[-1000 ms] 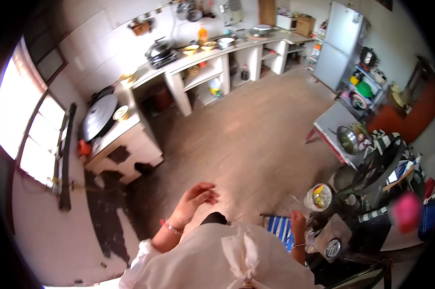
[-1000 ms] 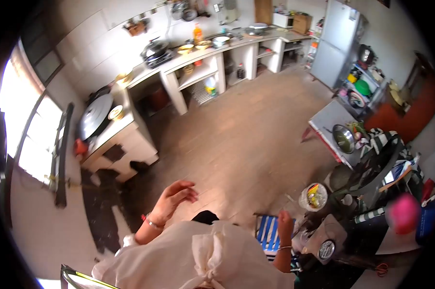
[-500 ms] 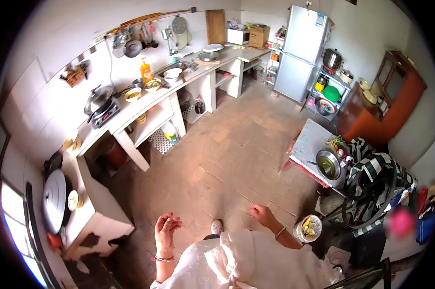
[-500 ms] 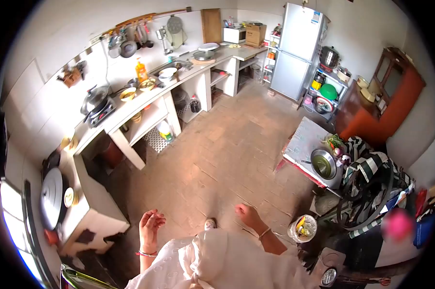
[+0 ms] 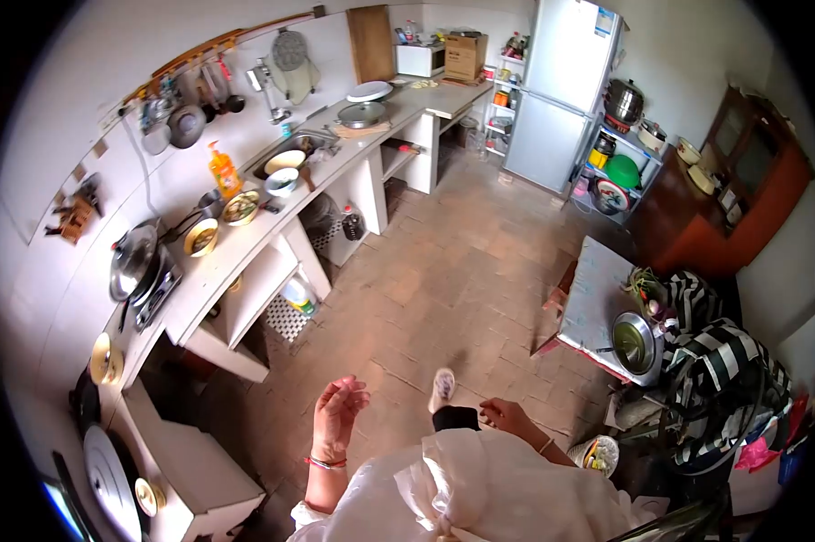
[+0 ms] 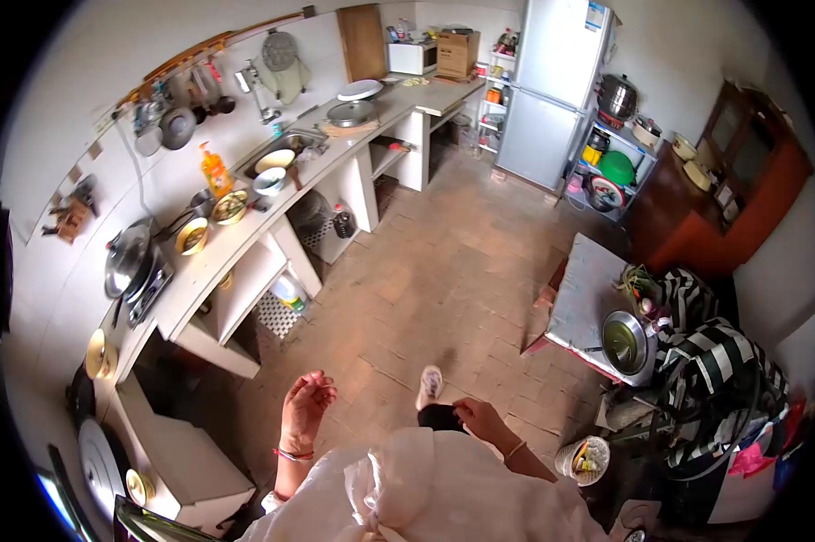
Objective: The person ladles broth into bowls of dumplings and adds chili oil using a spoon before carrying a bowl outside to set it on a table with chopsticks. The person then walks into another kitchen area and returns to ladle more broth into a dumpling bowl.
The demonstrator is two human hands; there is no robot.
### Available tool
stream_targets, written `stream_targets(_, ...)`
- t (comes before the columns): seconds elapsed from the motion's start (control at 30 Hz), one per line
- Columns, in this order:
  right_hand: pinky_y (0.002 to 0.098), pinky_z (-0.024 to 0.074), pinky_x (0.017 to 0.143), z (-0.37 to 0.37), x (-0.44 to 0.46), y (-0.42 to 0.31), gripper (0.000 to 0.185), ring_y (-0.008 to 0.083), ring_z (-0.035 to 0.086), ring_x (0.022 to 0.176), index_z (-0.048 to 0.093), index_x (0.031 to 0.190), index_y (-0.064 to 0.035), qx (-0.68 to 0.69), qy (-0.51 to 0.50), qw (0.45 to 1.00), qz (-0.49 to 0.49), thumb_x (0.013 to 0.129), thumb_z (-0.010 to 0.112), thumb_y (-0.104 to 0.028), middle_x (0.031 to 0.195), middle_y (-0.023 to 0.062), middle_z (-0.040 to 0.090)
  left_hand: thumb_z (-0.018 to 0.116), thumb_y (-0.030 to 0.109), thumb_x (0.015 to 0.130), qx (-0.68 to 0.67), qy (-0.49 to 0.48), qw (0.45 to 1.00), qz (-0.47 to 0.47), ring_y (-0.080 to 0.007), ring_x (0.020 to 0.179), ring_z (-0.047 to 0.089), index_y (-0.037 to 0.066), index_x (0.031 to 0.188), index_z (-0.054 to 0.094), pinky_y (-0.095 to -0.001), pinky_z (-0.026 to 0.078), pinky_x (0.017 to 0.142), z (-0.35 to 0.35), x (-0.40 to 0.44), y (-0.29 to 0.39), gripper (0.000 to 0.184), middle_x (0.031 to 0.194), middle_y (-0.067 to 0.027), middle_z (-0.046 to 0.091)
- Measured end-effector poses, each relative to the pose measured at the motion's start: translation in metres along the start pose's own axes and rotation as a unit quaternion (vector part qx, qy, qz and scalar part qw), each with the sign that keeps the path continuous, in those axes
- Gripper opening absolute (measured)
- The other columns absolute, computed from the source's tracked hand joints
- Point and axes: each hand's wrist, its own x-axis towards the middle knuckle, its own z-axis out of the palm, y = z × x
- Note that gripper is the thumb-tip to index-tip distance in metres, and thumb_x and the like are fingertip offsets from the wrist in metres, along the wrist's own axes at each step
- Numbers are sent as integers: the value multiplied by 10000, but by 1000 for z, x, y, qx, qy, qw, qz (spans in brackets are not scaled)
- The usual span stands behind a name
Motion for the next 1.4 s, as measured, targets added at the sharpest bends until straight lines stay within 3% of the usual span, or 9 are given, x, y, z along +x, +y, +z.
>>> stream_targets(0.23,331,525,700,-72,212,-16,246,221,685,792,616,1070,-5,-43,61,994,-86,930,585,-204,884,135,693,578,107,924,34,12,998,-57,-203,801,626,36,1048,620,-299,511,715,52,217,1,149,959,-107,665)
stream_targets(0.37,354,512,723,-116,318,-70,249,264,667,856,606,1107,-33,14,15,999,-44,936,560,-207,949,149,679,553,188,950,58,-19,990,-126,-191,787,567,51,1097,580,-278,464,704,81,327,7,203,958,-76,633)
stream_targets(0.47,383,487,769,-130,397,-73,224,311,633,886,604,1087,-41,-87,44,985,-140,934,543,-194,948,141,663,527,252,959,72,-16,981,-180,-180,804,564,97,1083,595,-298,469,728,63,428,7,209,937,-26,632)
stream_targets(0.53,402,483,770,-148,432,-84,217,334,625,882,607,1075,-50,-39,35,988,-143,932,546,-201,954,146,660,433,178,990,-57,-109,960,-251,-229,905,508,36,1029,557,-375,471,850,68,473,16,193,946,-77,544)
stream_targets(0.57,401,483,770,-157,450,-84,215,331,625,880,609,1073,-51,-38,37,991,-124,931,546,-201,956,146,660,442,176,988,17,35,970,-241,-196,743,416,68,877,529,-342,456,749,110,488,22,178,795,-42,443)
stream_targets(0.73,414,483,777,-203,530,-60,220,349,631,896,615,1063,-31,-64,108,990,-60,929,518,-177,967,183,662,542,228,947,56,-30,974,-217,-195,811,499,93,998,570,-342,469,795,125,624,19,146,906,-51,558)
stream_targets(0.97,291,526,679,-288,622,-38,252,135,650,757,612,1130,-31,162,185,964,99,946,527,-182,959,80,684,543,200,954,54,-135,974,-171,-169,821,582,47,1157,556,-279,483,713,238,797,37,254,982,-72,631)
stream_targets(1.2,295,521,693,-374,685,-42,250,159,657,764,607,1118,-1,151,249,951,101,937,527,-155,897,99,692,504,168,955,97,-201,950,-219,-198,813,619,43,1153,545,-297,512,700,322,918,-2,238,985,-89,645)
stream_targets(1.4,307,522,697,-465,738,78,280,164,657,763,602,1136,-5,88,269,954,98,934,533,-187,930,96,698,473,173,979,110,-200,939,-256,-186,873,584,55,1168,533,-297,494,777,394,984,-94,231,1015,-72,608)
